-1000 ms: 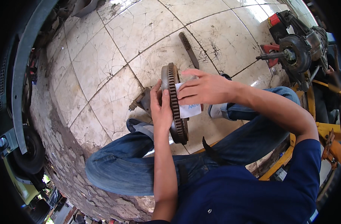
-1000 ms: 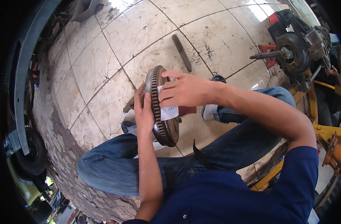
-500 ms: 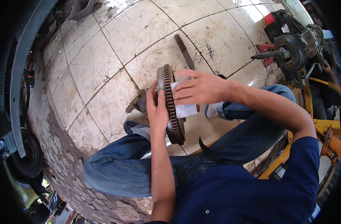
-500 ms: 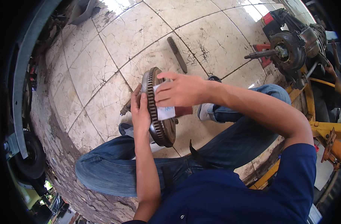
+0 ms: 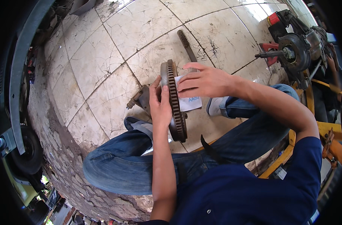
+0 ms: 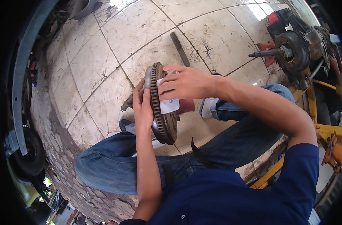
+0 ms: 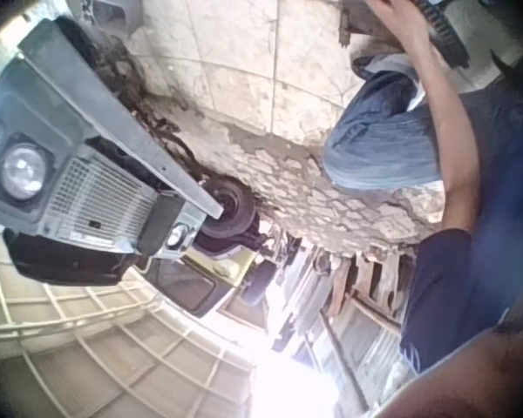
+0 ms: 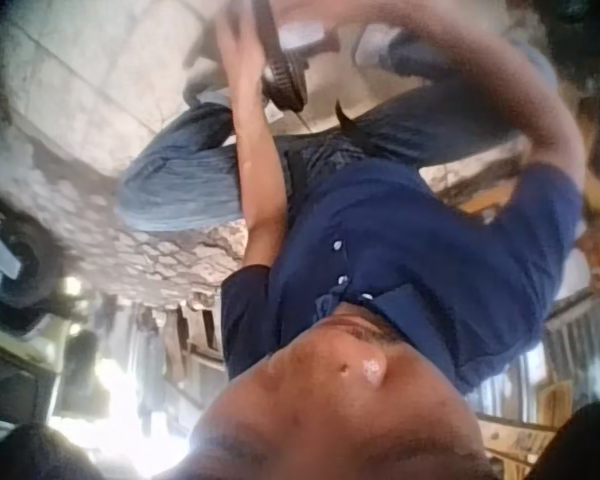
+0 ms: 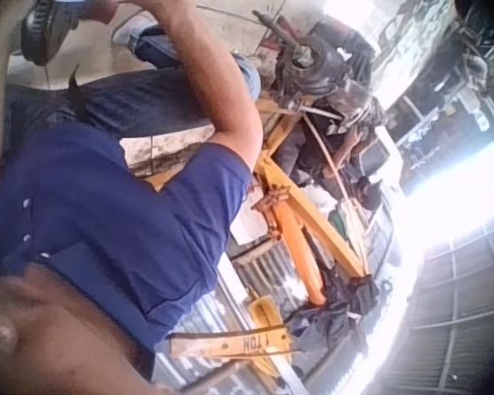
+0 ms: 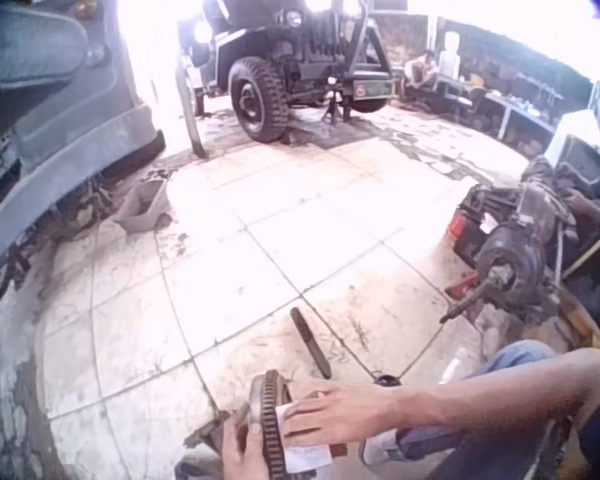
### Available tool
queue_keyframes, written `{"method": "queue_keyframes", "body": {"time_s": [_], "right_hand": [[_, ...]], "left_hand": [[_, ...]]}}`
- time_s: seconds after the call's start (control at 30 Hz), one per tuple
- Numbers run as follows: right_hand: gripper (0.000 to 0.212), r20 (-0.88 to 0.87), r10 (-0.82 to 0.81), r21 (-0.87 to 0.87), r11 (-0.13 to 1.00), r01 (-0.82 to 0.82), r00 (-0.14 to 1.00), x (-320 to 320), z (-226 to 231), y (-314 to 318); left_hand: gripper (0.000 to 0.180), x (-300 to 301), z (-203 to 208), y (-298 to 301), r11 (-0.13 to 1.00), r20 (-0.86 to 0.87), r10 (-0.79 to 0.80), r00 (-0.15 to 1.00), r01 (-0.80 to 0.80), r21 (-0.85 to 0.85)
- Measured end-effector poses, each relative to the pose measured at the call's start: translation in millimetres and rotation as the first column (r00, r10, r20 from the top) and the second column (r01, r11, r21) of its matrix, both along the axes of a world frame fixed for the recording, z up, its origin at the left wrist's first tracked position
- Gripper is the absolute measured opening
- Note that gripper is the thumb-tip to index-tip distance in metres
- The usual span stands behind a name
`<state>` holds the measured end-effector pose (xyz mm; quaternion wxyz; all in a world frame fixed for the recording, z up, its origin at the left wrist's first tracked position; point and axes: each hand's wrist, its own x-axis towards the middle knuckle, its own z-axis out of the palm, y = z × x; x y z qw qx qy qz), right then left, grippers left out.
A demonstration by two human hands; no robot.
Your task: The person sits on the floor and cleans a large metal gear using a white wipe and a wire brush. They wipe the gear's teeth and face, then use the brush to scrub the surface, repeating the process to remove grime.
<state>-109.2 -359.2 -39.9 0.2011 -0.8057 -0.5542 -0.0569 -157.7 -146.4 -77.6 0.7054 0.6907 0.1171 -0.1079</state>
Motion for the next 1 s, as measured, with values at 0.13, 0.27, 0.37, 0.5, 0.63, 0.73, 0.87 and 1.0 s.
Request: {"method": "queue_keyframes", "body": {"time_s": [0.13,0.27,0.37,0.5,0.63,0.73,0.87,1.0], "right_hand": [[0.033,-0.002,0.023,-0.042,0.999,-0.023,1.000,-9.4,3.8,5.9],[0.032,0.009,-0.037,-0.033,0.999,0.038,0.999,4.0,2.7,-3.3],[0.028,0.016,-0.002,-0.018,1.000,0.002,1.000,-2.5,2.3,-0.2],[0.027,-0.009,-0.011,0.000,1.000,0.011,1.000,-0.8,0.0,-2.8],[0.026,-0.022,-0.024,0.001,1.000,0.024,0.999,-4.2,3.6,2.5],[0.028,-0.077,0.013,-0.048,0.999,-0.017,0.997,-10.3,9.7,6.9],[0.025,-0.170,-0.123,-0.069,0.991,0.113,0.978,19.6,11.3,-9.3],[0.030,-0.422,-0.412,-0.171,0.911,0.376,0.808,25.8,16.2,-19.9]], "left_hand": [[0.042,-1.2,-3.1,0.7,1.000,-0.006,0.010,1.000,-0.010,-0.008],[0.042,-0.1,2.8,-2.0,1.000,-0.056,0.008,0.998,-0.009,-0.016],[0.043,-2.7,-3.3,-1.3,1.000,-0.022,-0.010,1.000,0.010,-0.015],[0.044,-0.8,-6.6,-2.6,0.999,-0.001,-0.011,1.000,0.011,-0.037],[0.043,0.1,-3.5,-0.2,0.999,-0.028,0.003,1.000,-0.004,-0.039],[0.043,-0.7,-4.6,1.3,0.998,-0.016,0.020,1.000,-0.020,-0.052],[0.043,0.4,-2.8,2.4,0.999,-0.039,0.009,0.999,-0.011,-0.051],[0.043,1.2,0.1,3.1,1.000,-0.051,0.018,0.999,-0.018,-0.011]]}}
